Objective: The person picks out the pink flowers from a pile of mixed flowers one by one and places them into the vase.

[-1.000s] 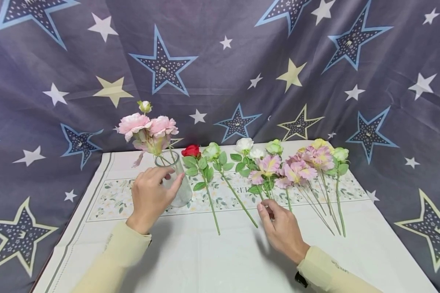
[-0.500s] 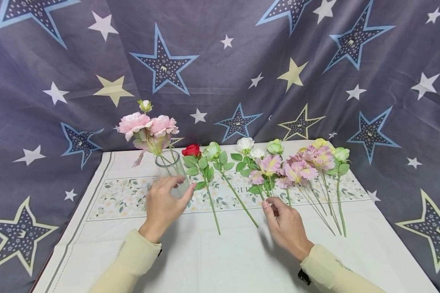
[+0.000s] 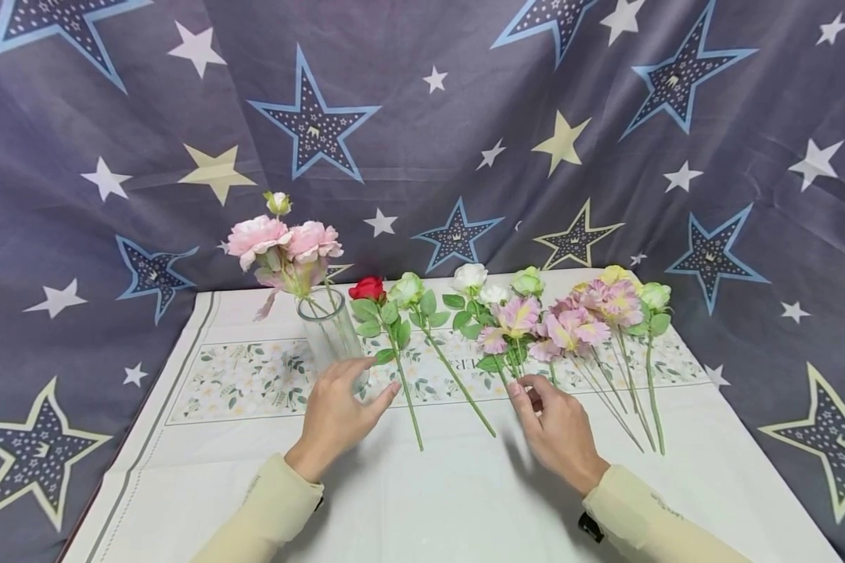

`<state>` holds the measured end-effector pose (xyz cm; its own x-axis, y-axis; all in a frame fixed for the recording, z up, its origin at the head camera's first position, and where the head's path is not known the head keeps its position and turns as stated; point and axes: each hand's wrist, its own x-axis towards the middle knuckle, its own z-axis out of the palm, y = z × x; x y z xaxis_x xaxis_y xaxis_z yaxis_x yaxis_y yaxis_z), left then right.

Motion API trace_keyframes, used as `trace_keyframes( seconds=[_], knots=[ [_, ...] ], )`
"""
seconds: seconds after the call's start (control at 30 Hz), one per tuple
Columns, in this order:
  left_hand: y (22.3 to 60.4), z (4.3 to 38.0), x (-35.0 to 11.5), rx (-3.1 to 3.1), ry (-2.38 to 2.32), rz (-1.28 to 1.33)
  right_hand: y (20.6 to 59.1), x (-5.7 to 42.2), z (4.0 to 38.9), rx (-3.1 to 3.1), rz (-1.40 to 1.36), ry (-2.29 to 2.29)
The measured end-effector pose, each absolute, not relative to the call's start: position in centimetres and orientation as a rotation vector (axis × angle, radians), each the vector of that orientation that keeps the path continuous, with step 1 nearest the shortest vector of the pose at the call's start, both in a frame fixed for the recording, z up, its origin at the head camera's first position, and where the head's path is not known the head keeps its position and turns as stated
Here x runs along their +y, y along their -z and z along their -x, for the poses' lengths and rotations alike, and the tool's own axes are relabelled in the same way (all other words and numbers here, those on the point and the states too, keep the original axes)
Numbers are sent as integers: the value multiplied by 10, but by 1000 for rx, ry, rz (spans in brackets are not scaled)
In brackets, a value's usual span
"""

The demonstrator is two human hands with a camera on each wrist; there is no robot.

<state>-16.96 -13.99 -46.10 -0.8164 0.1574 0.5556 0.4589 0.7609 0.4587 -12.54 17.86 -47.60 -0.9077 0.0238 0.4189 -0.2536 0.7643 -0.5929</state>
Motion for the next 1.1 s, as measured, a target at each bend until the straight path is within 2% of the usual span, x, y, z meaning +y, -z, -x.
trace_keyframes(
  seconds=[1.1],
  knots=[
    [492, 156, -130, -2665, 780, 601, 489, 206, 155, -2852, -49, -727]
  ],
)
